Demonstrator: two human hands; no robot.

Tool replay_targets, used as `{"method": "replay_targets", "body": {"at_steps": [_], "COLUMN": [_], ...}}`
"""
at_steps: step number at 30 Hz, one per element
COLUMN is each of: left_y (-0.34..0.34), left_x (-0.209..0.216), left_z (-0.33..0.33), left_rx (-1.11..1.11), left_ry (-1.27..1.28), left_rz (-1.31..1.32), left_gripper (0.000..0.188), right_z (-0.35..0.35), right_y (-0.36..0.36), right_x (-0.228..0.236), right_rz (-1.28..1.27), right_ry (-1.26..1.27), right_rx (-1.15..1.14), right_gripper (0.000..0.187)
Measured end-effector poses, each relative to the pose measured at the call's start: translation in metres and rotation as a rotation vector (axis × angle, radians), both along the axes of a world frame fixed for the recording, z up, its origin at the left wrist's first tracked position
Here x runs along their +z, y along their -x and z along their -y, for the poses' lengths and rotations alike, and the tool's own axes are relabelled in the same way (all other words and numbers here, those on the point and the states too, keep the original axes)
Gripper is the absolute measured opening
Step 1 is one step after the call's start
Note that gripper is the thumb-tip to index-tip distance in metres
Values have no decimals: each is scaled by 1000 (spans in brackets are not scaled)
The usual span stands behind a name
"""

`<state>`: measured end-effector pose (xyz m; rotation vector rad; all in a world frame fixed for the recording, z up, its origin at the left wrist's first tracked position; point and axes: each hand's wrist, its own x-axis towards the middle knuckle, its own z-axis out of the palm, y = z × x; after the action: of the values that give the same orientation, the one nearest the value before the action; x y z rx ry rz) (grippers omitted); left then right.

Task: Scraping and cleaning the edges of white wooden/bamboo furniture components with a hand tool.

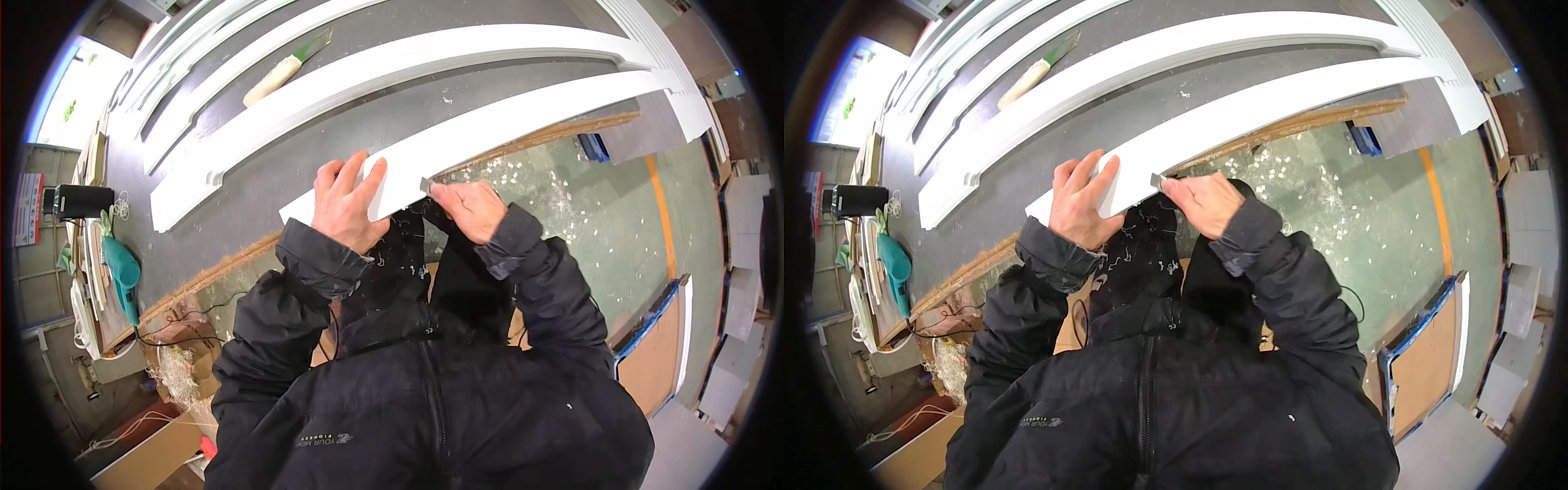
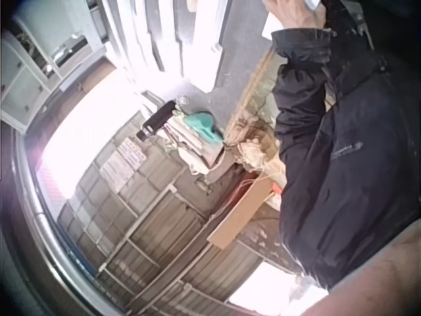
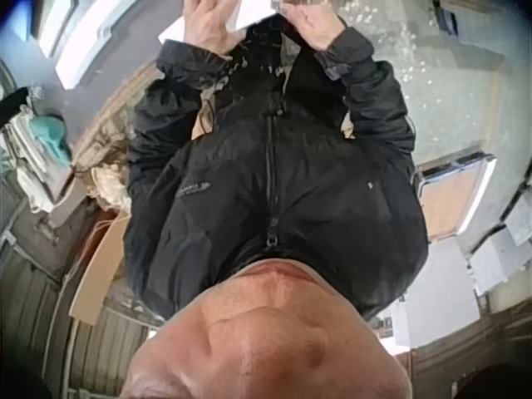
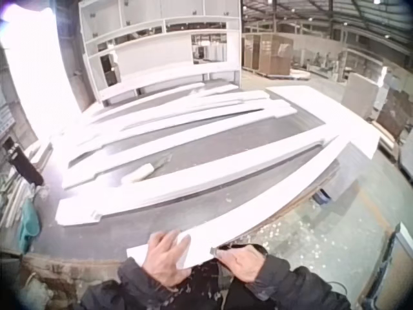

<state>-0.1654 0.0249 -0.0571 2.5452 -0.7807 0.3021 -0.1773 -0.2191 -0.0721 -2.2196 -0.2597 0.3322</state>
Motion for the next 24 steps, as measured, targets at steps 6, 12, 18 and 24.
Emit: {"method": "replay_targets", "body": {"at_steps": [6,12,18,24], "left_y": [-4,-16,-16,-2], "left_x": [-3,-2,-7,14], "left_z": [14,28,26,-41], "left_rx": [4,-8,-1,-158], "left_ry": [3,29,22,-122], "left_rz": [4,15,-45,18], "left_gripper": [78,75,77,75], "right_z": [8,17,18,-6], "right_y": [-10,-4,20,40], "right_x": [6,7,5,-13], "right_rz": [133,147,149,105], "right_ry": [54,-12,93,-212], "right_rx": [-108,-165,145,-436], "right_gripper": [52,52,55,62]}}
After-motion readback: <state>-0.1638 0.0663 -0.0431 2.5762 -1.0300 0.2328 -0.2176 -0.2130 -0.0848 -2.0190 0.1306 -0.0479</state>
